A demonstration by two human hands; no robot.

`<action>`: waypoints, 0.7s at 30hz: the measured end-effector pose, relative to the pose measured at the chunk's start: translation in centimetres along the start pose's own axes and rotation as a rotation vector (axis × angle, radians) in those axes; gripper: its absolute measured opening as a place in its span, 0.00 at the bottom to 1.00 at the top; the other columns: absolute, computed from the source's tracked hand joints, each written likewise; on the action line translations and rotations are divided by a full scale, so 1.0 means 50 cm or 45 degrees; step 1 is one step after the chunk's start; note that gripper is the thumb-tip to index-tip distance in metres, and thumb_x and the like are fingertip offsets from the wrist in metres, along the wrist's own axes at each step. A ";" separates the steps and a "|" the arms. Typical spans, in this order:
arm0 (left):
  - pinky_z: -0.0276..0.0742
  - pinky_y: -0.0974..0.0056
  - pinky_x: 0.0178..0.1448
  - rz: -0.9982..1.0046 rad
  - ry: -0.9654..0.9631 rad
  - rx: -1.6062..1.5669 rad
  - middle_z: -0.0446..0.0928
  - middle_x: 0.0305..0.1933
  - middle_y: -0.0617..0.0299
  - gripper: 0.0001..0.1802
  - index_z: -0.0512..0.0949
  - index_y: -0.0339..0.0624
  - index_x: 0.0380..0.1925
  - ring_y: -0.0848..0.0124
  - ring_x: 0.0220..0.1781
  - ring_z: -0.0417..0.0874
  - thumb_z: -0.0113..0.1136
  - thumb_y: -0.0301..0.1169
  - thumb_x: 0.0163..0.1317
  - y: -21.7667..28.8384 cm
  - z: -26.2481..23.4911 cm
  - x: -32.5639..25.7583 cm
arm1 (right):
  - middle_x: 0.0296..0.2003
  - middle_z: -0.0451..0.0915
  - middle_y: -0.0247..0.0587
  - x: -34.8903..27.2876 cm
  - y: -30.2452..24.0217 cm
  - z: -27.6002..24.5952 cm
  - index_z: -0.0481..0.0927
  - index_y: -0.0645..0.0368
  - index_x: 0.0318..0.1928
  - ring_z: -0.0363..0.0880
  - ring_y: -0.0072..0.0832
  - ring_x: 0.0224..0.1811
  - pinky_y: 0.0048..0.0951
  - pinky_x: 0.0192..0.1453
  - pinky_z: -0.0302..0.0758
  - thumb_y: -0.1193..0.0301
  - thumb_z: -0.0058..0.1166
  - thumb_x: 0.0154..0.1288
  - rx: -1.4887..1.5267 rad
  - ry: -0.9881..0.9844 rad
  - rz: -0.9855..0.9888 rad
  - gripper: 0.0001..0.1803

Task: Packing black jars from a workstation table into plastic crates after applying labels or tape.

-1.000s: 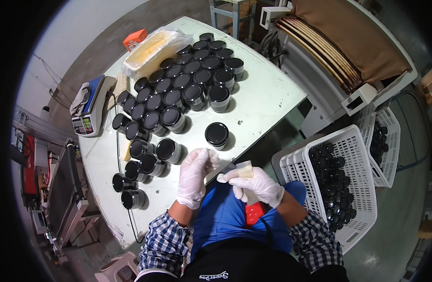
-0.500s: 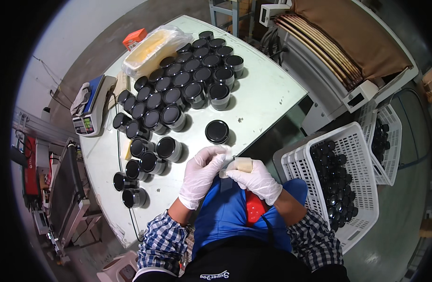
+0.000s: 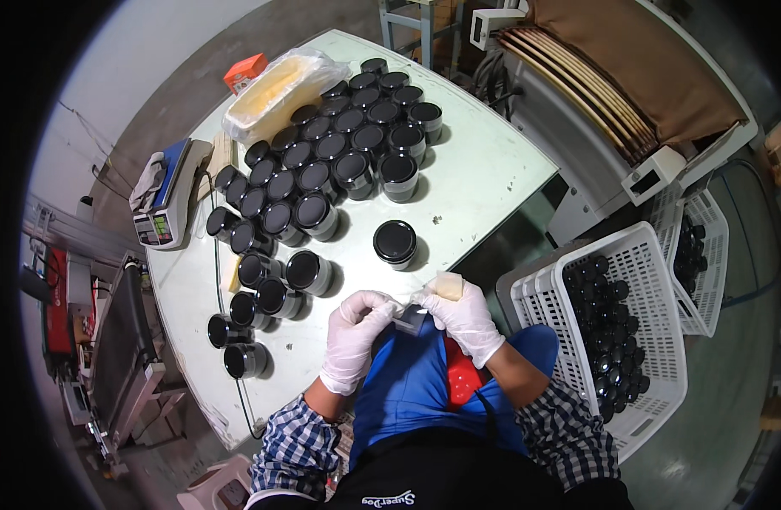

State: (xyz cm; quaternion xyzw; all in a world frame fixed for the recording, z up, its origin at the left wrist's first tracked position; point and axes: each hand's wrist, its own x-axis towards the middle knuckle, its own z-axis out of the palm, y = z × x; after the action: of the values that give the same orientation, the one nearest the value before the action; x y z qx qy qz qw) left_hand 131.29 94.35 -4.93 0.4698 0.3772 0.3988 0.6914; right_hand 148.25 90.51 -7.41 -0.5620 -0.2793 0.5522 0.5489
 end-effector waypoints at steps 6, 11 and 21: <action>0.78 0.65 0.48 -0.115 -0.236 -0.214 0.80 0.33 0.55 0.07 0.76 0.35 0.34 0.70 0.36 0.81 0.56 0.28 0.68 0.001 -0.011 0.005 | 0.22 0.75 0.26 0.029 0.029 -0.004 0.82 0.57 0.34 0.67 0.14 0.18 0.19 0.20 0.64 0.65 0.68 0.60 -0.077 -0.017 0.104 0.11; 0.75 0.69 0.49 0.009 0.176 0.124 0.80 0.35 0.58 0.08 0.77 0.34 0.38 0.73 0.38 0.80 0.55 0.30 0.70 -0.024 -0.045 0.066 | 0.21 0.73 0.25 0.030 0.049 -0.035 0.82 0.56 0.34 0.66 0.13 0.16 0.19 0.18 0.59 0.64 0.67 0.61 0.100 -0.080 0.118 0.10; 0.63 0.52 0.65 0.525 0.002 1.169 0.73 0.54 0.45 0.07 0.83 0.43 0.35 0.52 0.59 0.70 0.58 0.33 0.65 -0.022 -0.039 0.111 | 0.20 0.72 0.25 0.007 0.058 -0.095 0.81 0.56 0.32 0.65 0.13 0.15 0.19 0.17 0.60 0.65 0.68 0.60 0.157 0.045 0.231 0.10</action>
State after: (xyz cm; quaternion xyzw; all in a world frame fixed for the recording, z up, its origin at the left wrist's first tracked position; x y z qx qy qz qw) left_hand 131.97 99.79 -7.34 0.7900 0.4136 0.3203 0.3199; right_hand 151.88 88.68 -11.21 -0.5597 -0.1831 0.6058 0.5351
